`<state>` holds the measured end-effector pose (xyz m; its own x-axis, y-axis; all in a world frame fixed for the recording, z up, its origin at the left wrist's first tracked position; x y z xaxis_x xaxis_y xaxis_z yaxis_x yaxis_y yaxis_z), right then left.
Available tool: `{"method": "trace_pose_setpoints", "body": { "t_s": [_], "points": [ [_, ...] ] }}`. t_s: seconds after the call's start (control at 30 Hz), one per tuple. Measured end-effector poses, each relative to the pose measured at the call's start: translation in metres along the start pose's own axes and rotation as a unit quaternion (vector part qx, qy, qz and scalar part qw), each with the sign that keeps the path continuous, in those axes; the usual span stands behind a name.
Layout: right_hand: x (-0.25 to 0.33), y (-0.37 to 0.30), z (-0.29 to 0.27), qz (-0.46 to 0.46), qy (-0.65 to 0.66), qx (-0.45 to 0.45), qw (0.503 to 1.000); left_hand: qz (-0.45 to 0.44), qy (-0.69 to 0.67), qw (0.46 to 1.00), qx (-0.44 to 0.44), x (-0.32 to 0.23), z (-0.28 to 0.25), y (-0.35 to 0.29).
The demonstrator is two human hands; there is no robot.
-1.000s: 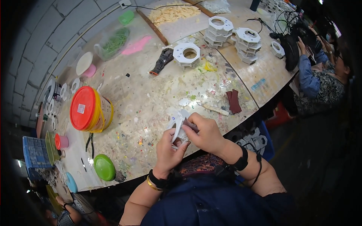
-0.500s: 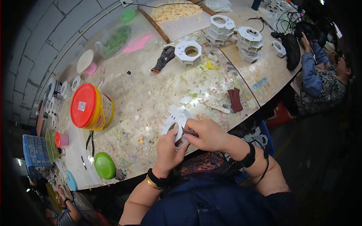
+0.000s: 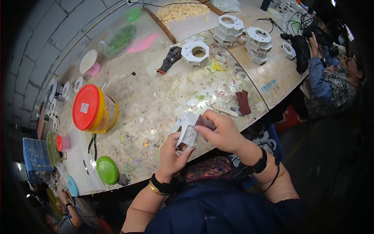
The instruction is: Cleaning and trimming excess material from molded plastic parts at a manufacturing workbench.
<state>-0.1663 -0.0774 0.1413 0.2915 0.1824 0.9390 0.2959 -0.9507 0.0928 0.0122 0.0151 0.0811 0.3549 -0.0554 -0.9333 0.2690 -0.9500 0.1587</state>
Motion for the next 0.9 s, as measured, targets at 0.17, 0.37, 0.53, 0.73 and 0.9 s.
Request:
{"method": "trace_pose_setpoints", "body": {
  "t_s": [0.17, 0.37, 0.53, 0.73, 0.9],
  "points": [
    [-0.002, -0.008, 0.005, 0.034, 0.059, -0.023, 0.997, -0.034, -0.044, 0.998, -0.014, 0.002, 0.002, -0.002],
    [0.001, -0.020, 0.028, -0.149, -0.051, -0.034, 0.987, -0.001, -0.036, 0.999, -0.019, -0.005, 0.006, 0.001],
    [0.006, -0.014, 0.026, -0.138, -0.056, -0.053, 0.987, 0.000, -0.023, 1.000, -0.020, -0.006, 0.002, -0.001],
    [0.007, -0.016, 0.031, -0.159, -0.066, -0.026, 0.985, 0.048, -0.020, 0.998, -0.027, -0.002, 0.003, 0.001],
    [0.005, -0.005, 0.020, -0.190, -0.086, 0.096, 0.973, 0.058, 0.030, 0.998, -0.008, -0.004, 0.002, -0.002]
  ]
}}
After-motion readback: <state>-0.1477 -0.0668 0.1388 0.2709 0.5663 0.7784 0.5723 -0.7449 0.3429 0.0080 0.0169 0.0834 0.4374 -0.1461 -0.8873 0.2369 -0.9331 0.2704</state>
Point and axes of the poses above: each hand's wrist, its own y-axis towards the middle knuckle, its own z-axis out of the palm, x = y × z, the point moved 2 cm from there along y, towards the middle knuckle, and after that the axes turned 12 degrees about -x, right-handed, at the moved point
